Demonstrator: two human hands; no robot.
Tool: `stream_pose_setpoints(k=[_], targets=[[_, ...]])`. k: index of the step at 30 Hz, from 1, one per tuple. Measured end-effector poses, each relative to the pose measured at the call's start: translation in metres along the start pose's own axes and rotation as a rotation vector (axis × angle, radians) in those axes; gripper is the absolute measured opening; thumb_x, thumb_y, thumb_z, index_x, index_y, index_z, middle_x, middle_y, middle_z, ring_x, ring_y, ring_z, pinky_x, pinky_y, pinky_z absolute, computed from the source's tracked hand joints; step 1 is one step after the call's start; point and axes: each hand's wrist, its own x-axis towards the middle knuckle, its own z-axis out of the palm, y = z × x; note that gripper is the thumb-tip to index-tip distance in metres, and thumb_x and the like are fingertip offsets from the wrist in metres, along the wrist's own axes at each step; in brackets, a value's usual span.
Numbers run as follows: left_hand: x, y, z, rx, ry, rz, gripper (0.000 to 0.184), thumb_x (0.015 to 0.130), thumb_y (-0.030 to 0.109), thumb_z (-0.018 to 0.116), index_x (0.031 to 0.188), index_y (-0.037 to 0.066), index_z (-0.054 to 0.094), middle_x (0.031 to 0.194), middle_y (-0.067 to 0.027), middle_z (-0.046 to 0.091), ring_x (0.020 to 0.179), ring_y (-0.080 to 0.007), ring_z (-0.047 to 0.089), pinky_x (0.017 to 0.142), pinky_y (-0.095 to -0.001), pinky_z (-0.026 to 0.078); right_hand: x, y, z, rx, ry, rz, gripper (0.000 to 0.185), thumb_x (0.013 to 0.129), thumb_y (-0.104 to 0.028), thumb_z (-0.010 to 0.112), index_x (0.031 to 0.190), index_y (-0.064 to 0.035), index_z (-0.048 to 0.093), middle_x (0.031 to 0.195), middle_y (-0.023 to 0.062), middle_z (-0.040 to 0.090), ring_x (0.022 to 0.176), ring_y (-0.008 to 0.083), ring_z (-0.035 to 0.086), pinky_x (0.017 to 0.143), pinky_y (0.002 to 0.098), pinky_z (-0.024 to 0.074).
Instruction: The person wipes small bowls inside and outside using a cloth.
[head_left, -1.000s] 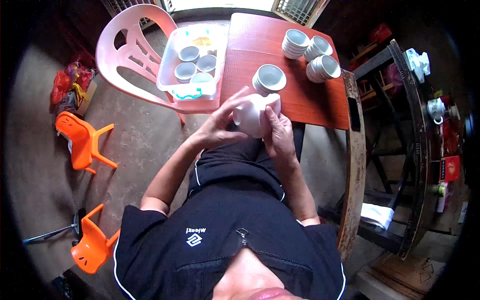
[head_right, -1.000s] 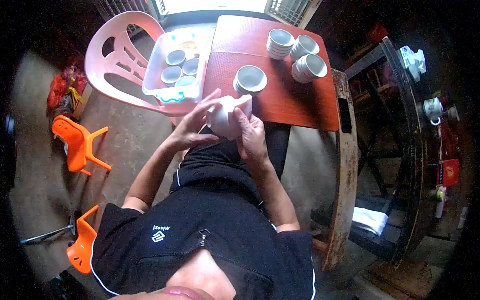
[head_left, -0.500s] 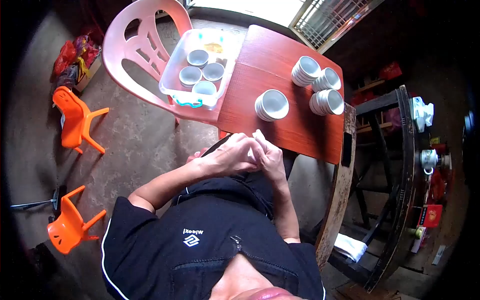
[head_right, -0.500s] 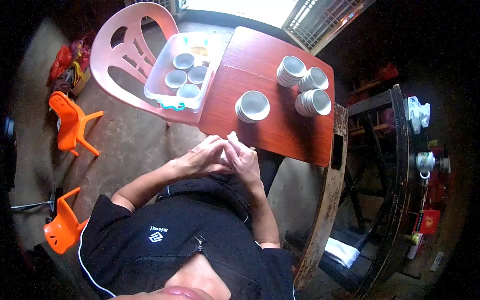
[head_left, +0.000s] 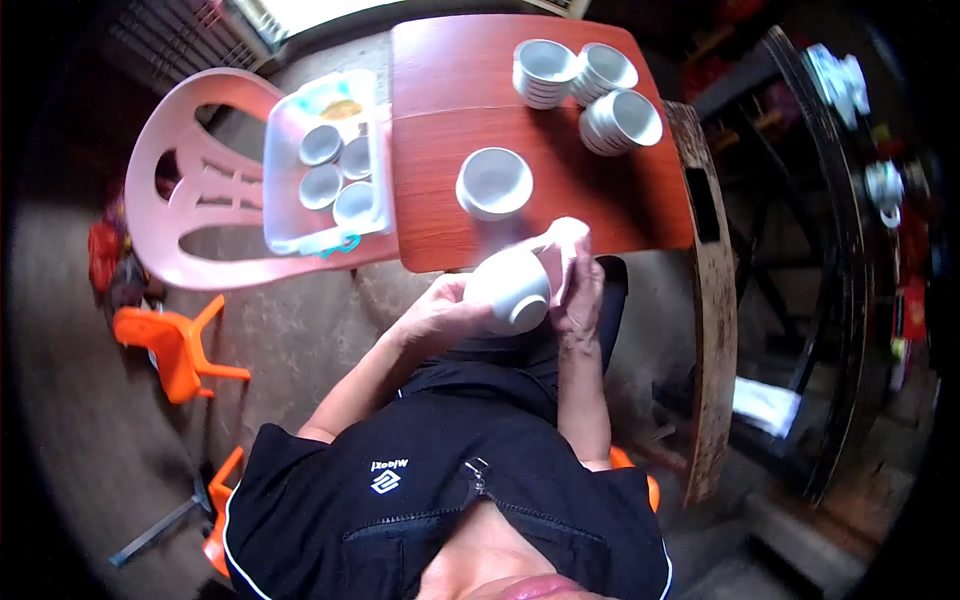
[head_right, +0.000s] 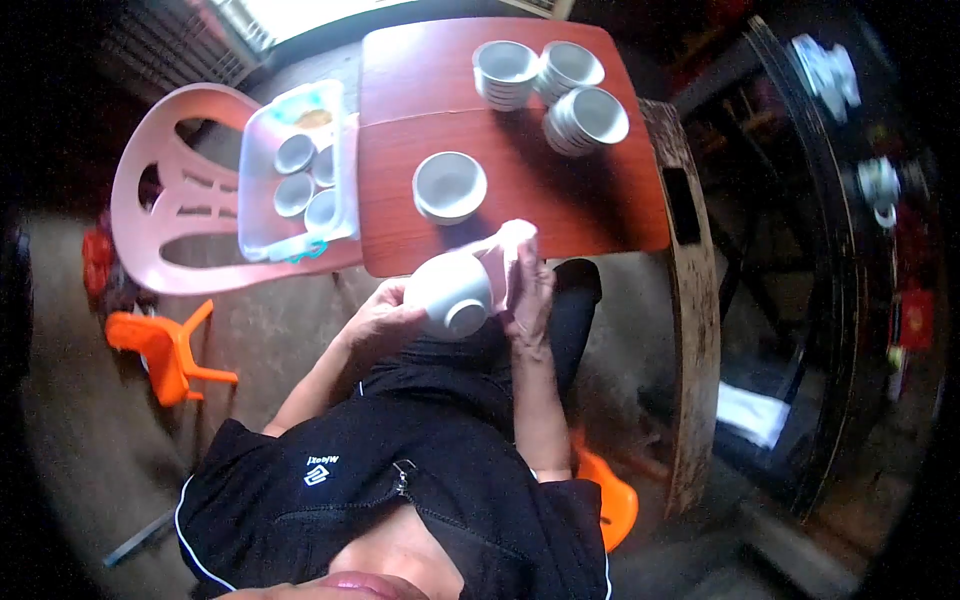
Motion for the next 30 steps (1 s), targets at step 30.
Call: stream_pose_setpoints(k=[30], targets=[[-0.01, -0.043, 0.025, 0.669, -0.209, -0.016, 0.028, 0.078, 0.0, 0.068, 0.105, -0.005, 0.063, 0.096, -0.006, 0.066, 0.088, -0.0102, 0.06, 0.077, -0.0262, 0.049, -0.054, 0.034, -0.039, -0.781, -0.145, -0.94, 0.041, 0.082, -0.018, 0.062, 0.116, 0.0027, 0.055, 0.116, 0.0153, 0.06, 0.102, 0.0277, 0.061, 0.087, 0.0352, 0.0505]])
